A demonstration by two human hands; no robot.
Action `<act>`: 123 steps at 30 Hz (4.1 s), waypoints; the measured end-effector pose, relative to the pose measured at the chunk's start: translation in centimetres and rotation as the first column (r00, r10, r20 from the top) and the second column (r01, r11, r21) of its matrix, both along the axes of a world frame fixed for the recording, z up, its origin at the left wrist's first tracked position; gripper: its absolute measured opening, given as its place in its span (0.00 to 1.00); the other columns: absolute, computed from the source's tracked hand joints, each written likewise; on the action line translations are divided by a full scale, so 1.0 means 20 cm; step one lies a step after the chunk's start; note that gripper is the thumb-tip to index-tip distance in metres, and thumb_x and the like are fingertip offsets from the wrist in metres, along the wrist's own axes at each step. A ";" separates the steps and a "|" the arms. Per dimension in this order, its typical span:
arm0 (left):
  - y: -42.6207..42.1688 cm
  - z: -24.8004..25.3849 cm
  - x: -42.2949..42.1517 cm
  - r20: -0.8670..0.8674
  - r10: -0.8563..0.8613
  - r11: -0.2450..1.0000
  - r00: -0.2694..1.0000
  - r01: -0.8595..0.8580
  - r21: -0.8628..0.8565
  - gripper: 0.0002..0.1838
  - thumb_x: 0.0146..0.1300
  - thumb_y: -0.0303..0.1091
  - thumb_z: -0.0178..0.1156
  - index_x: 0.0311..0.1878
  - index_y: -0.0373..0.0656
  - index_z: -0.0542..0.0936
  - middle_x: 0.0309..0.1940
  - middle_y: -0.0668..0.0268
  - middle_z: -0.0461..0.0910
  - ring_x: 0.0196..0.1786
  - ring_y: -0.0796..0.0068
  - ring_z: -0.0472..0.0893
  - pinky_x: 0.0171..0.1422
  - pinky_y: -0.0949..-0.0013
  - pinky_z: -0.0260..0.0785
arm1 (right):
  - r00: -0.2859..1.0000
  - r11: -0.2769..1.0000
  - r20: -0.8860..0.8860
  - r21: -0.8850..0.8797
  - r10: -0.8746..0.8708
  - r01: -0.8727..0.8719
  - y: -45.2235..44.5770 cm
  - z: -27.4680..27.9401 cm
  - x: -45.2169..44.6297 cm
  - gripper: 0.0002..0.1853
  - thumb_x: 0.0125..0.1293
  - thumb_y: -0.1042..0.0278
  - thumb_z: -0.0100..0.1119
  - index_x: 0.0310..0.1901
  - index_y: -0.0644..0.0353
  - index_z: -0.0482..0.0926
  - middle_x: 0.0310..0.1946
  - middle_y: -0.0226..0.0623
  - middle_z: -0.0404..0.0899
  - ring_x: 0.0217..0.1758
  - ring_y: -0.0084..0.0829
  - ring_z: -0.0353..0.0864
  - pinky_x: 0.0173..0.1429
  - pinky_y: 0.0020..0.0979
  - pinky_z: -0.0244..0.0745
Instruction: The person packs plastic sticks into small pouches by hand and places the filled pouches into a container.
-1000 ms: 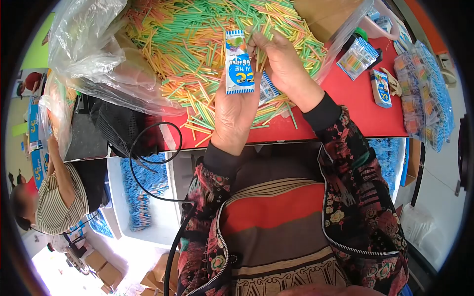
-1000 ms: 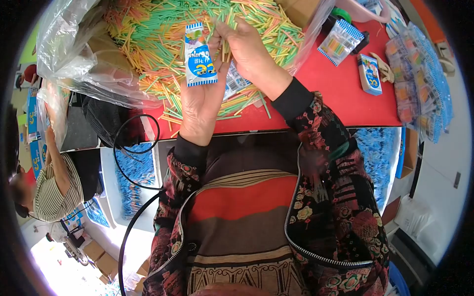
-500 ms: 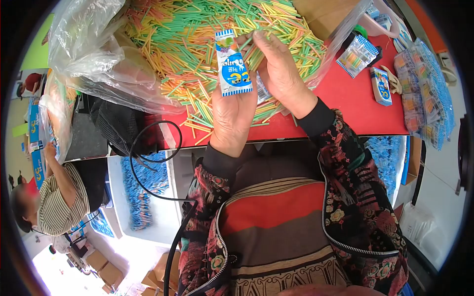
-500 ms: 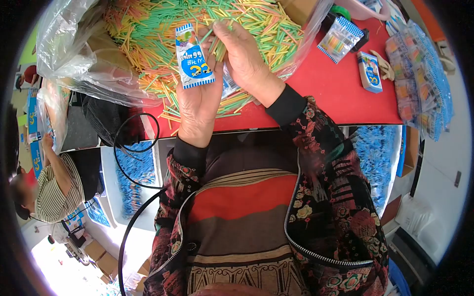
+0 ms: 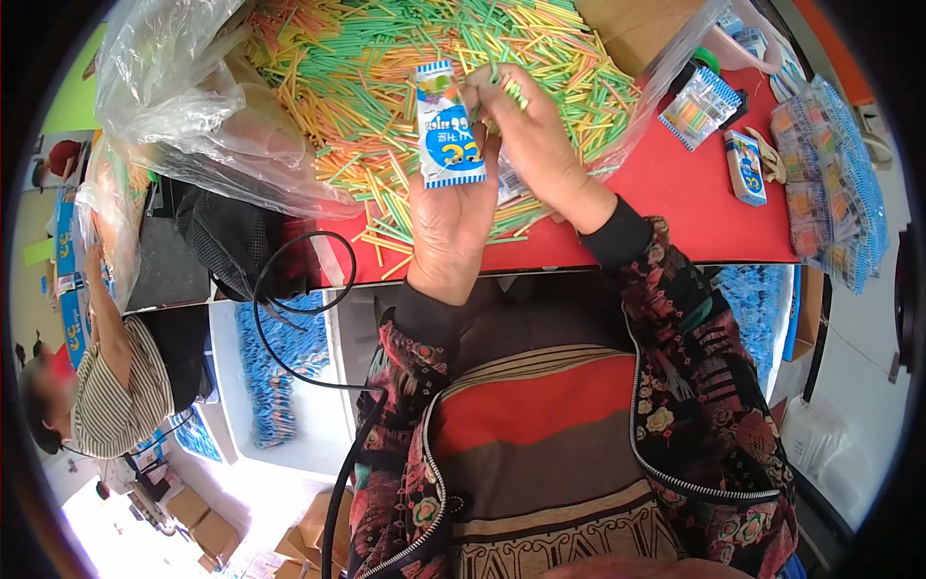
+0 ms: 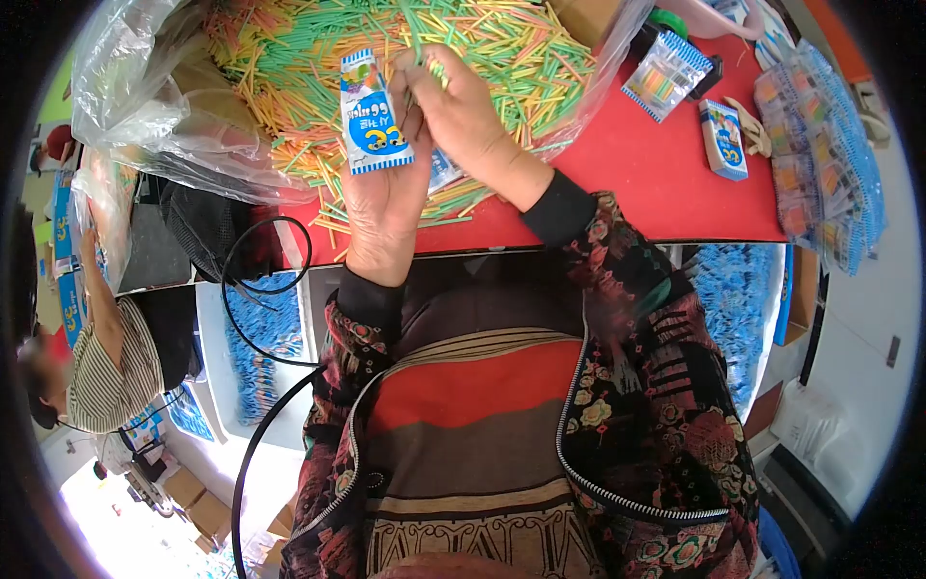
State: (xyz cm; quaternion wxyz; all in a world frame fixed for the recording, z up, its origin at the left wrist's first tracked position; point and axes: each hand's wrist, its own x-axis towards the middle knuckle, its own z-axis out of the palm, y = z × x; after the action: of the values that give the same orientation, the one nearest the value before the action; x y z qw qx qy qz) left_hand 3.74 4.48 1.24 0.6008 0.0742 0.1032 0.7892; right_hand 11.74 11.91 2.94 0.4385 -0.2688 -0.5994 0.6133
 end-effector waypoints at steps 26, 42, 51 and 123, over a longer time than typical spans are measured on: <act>0.02 0.06 -0.10 -0.381 0.102 0.995 0.919 -0.089 0.054 0.04 0.68 0.31 0.51 0.40 0.42 0.73 0.46 0.60 0.79 0.48 0.70 0.78 0.52 0.68 0.69 | 0.829 0.870 0.266 -0.182 0.492 -0.458 0.06 0.26 0.26 0.14 0.66 0.59 0.53 0.31 0.63 0.75 0.15 0.22 0.61 0.18 0.14 0.58 0.24 0.19 0.55; 0.02 0.06 -0.13 -0.508 0.104 0.979 0.855 -0.179 -0.101 0.07 0.67 0.31 0.48 0.45 0.41 0.72 0.51 0.55 0.77 0.60 0.55 0.74 0.63 0.54 0.66 | 0.951 0.943 0.057 -0.157 0.305 -0.293 0.11 0.23 0.28 0.14 0.67 0.60 0.51 0.25 0.57 0.69 0.13 0.20 0.55 0.16 0.14 0.52 0.23 0.22 0.54; -0.01 0.06 -0.10 -0.410 -0.043 0.997 0.911 0.014 -0.074 0.03 0.70 0.30 0.50 0.40 0.42 0.72 0.37 0.59 0.79 0.37 0.68 0.79 0.38 0.68 0.69 | 0.984 1.000 0.178 -0.016 0.000 0.003 0.09 0.16 0.22 0.15 0.67 0.54 0.55 0.33 0.58 0.73 0.16 0.20 0.59 0.17 0.14 0.54 0.24 0.22 0.56; -0.09 0.01 -0.14 -0.518 0.074 0.970 0.852 -0.183 -0.162 0.03 0.64 0.26 0.58 0.39 0.41 0.75 0.37 0.70 0.79 0.41 0.81 0.77 0.49 0.77 0.69 | 0.961 0.999 0.274 0.030 0.036 -0.045 0.00 0.14 0.23 0.16 0.67 0.55 0.57 0.43 0.60 0.81 0.25 0.19 0.73 0.23 0.10 0.64 0.26 0.17 0.60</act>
State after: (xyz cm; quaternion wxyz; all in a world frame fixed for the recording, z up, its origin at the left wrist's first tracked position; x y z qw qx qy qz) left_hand 0.90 2.59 1.43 0.5023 0.2103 0.3434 0.7652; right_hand 16.38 11.88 5.67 0.3439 -0.3305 -0.6704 0.5684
